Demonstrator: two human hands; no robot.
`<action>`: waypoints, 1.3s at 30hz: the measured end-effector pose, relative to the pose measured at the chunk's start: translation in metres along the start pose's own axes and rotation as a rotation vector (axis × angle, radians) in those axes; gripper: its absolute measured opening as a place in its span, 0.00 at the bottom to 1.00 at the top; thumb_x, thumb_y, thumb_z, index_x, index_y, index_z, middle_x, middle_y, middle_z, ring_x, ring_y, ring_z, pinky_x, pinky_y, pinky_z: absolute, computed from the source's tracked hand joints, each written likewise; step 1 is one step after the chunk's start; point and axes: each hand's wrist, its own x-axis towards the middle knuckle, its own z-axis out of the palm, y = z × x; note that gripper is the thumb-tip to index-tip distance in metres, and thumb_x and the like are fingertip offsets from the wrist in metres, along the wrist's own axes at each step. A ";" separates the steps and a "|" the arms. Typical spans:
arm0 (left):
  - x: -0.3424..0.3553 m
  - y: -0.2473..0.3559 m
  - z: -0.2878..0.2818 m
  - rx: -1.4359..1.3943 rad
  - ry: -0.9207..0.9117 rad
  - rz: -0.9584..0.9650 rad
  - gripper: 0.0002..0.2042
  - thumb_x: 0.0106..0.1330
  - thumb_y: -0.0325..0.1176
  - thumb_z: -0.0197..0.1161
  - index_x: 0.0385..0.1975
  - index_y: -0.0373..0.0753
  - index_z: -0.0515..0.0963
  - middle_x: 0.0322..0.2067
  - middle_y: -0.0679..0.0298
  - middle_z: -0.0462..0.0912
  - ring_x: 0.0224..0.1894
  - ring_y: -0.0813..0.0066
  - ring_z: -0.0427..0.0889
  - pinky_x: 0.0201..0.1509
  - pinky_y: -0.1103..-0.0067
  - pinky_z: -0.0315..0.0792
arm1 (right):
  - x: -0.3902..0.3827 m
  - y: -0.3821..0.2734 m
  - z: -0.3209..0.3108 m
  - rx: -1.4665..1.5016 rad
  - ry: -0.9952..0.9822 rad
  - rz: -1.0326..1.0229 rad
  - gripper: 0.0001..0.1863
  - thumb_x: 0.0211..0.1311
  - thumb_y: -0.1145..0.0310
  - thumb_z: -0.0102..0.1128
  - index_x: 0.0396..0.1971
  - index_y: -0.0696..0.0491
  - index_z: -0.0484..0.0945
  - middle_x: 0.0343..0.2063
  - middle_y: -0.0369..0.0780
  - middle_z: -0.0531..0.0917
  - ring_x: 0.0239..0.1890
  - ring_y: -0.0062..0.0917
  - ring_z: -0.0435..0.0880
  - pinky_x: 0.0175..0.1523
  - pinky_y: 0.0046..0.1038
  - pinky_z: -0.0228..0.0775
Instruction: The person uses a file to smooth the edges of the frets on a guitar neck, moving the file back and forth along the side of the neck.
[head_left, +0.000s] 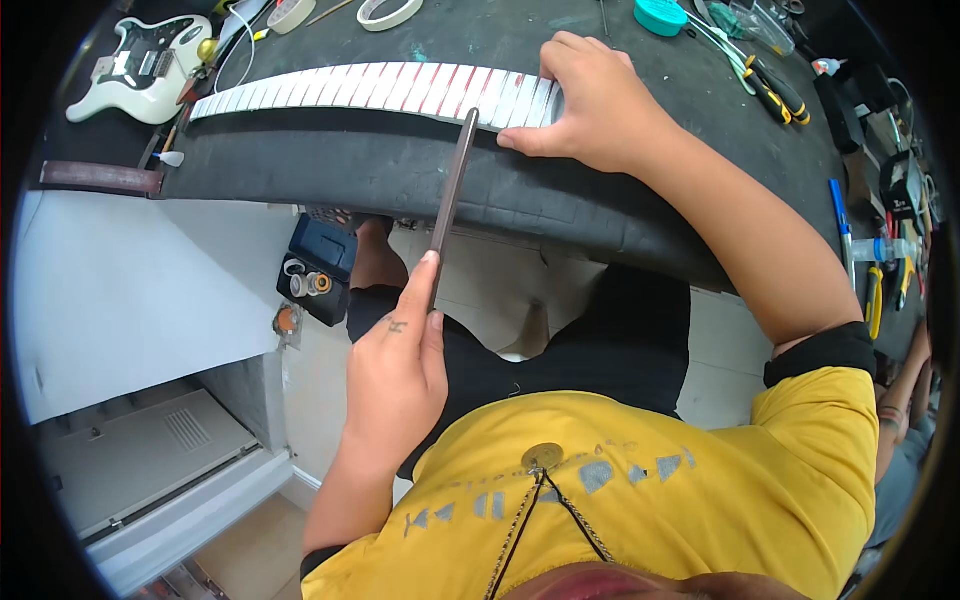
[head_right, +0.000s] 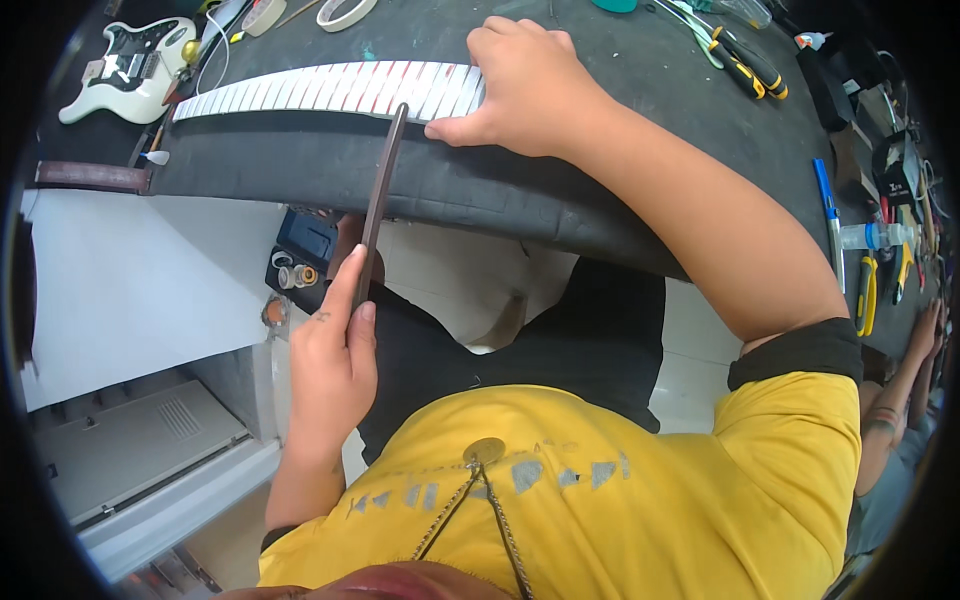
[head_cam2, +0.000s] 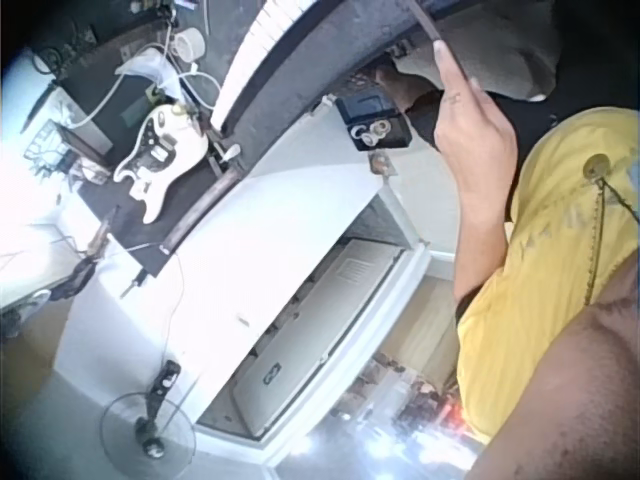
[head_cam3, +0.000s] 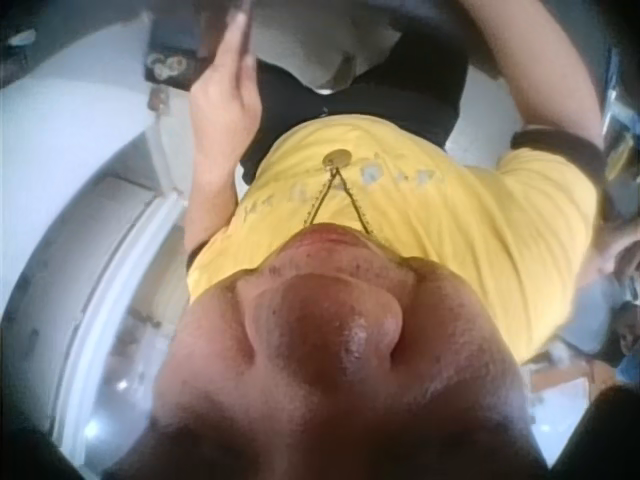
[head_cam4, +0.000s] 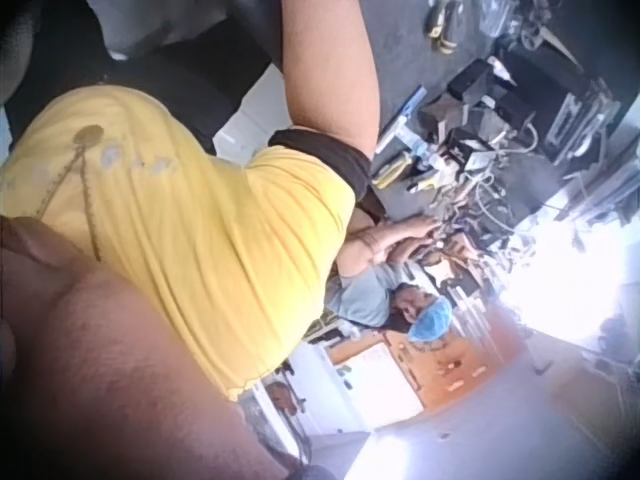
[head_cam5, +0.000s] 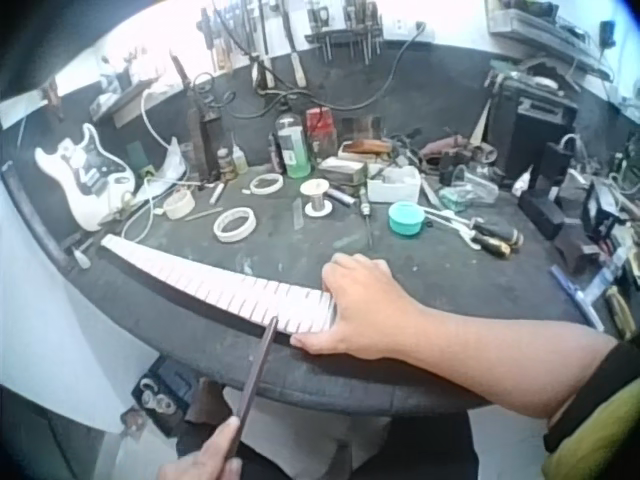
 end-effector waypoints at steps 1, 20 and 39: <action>0.004 -0.002 0.001 0.007 -0.010 -0.005 0.31 0.75 0.18 0.64 0.79 0.40 0.73 0.38 0.40 0.89 0.43 0.33 0.90 0.50 0.52 0.82 | 0.001 0.002 0.000 0.004 0.014 -0.011 0.37 0.50 0.38 0.86 0.36 0.58 0.78 0.40 0.45 0.81 0.50 0.45 0.82 0.57 0.45 0.71; 0.068 -0.003 0.001 -0.079 -0.056 -0.016 0.26 0.80 0.24 0.62 0.77 0.40 0.75 0.30 0.51 0.83 0.32 0.59 0.82 0.42 0.64 0.79 | -0.004 0.004 0.001 0.001 0.038 -0.007 0.37 0.52 0.37 0.84 0.38 0.58 0.80 0.41 0.45 0.81 0.51 0.44 0.81 0.59 0.44 0.70; 0.148 -0.007 0.002 -0.150 -0.048 -0.049 0.22 0.82 0.31 0.61 0.74 0.37 0.79 0.27 0.53 0.84 0.26 0.62 0.77 0.40 0.66 0.78 | 0.007 -0.008 0.008 -0.003 0.016 -0.043 0.37 0.52 0.37 0.84 0.37 0.57 0.77 0.42 0.45 0.81 0.52 0.45 0.81 0.60 0.46 0.70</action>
